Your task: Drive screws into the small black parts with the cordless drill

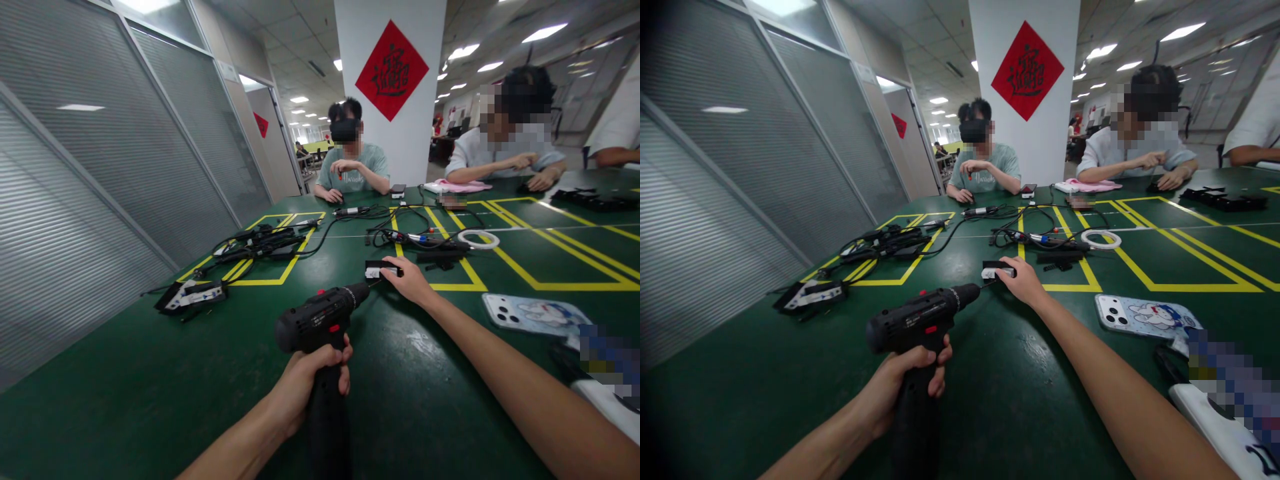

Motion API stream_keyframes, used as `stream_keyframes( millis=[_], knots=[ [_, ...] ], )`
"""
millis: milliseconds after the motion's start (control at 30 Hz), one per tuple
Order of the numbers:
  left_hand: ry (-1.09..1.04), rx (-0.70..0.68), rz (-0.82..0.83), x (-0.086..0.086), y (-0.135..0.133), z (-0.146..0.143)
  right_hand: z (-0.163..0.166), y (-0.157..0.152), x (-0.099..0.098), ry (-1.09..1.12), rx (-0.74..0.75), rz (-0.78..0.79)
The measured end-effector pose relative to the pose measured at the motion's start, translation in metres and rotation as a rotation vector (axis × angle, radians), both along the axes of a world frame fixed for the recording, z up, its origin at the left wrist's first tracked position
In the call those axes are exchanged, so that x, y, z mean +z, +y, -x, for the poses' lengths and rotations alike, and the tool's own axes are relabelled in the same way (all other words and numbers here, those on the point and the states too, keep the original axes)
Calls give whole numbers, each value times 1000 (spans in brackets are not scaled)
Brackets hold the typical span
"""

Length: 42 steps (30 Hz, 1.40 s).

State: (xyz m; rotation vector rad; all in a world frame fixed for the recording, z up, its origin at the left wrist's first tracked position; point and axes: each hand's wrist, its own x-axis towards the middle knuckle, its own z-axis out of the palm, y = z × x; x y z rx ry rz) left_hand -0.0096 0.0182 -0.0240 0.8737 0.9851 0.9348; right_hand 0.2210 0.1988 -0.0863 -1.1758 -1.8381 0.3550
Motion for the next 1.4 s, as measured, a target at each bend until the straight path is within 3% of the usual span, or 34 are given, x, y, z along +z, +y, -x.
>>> stream_keyframes(
  millis=[1400],
  knots=[
    [-26,-40,-9,-5,2,4,-2,0,-2,-2,16,-8]
  ],
)
